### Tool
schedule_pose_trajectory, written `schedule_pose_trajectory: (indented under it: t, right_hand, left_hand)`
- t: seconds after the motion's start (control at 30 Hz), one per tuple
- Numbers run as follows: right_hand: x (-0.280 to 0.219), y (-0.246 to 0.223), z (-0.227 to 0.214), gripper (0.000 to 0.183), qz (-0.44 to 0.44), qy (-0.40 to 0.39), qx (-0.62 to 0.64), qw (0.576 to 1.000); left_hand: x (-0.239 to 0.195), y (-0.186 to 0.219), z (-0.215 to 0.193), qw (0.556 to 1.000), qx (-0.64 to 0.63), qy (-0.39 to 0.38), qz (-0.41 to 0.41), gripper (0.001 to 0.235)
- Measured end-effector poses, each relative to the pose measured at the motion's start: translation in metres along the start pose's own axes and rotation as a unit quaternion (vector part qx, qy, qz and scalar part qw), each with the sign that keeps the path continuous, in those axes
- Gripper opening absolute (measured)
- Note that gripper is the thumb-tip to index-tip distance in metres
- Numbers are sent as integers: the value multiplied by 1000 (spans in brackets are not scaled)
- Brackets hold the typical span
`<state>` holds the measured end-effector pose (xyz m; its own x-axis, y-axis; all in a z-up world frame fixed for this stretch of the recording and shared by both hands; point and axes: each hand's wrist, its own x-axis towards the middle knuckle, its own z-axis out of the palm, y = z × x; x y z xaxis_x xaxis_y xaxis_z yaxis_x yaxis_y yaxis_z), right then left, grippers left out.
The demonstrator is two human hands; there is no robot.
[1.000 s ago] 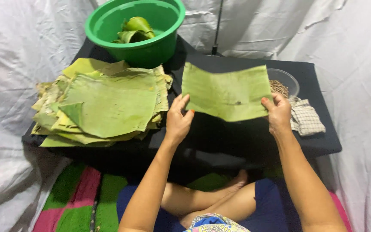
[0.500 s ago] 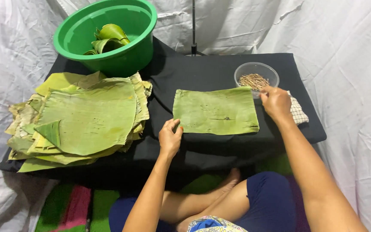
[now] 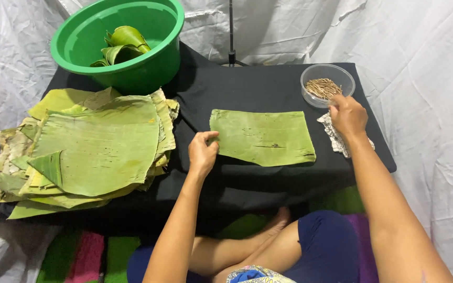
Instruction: Preparing banana leaves by wiping them clean and folding them into cones secured with small wooden sticks.
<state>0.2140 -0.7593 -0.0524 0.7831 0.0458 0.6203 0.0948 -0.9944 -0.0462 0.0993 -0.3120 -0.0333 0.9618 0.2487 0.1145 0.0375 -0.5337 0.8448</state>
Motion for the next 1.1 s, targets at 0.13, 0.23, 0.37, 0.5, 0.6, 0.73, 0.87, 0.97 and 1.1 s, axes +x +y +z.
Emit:
schedule_pose_trajectory:
  t: [0.13, 0.23, 0.37, 0.5, 0.6, 0.73, 0.87, 0.97, 1.1]
  right_hand:
    - [-16, -31, -67, 59, 69, -68, 31, 995]
    - [-37, -16, -66, 68, 145, -217, 33, 965]
    - [-34, 0, -63, 39, 51, -133, -12, 990]
    - [-7, -102, -119, 31, -40, -55, 96, 993]
    - [-10, -199, -63, 42, -102, -57, 132, 984]
    - [-39, -281, -50, 48, -126, -222, 163, 953]
    - [-53, -245, -50, 42, -103, -186, 139, 967]
    - [-59, -179, -46, 42, -56, -182, 67, 979]
    - [-52, -104, -15, 43, 26, -183, -11, 983]
  left_hand:
    - [-6, 1, 9, 999, -25, -29, 35, 35]
    - [-17, -6, 10, 996, 24, -68, 59, 39]
    - [-30, 4, 3, 993, 60, -62, 84, 40]
    - [-33, 0, 11, 988, 100, -14, 118, 43]
    - [-31, -6, 20, 986, 120, 6, 116, 46]
    - [-27, -13, 30, 982, 144, 38, 120, 44]
    - [-31, -12, 33, 979, 143, 70, 127, 41]
    - [-35, -11, 33, 977, 144, 79, 134, 40]
    - [-35, -11, 32, 975, 143, 87, 145, 40]
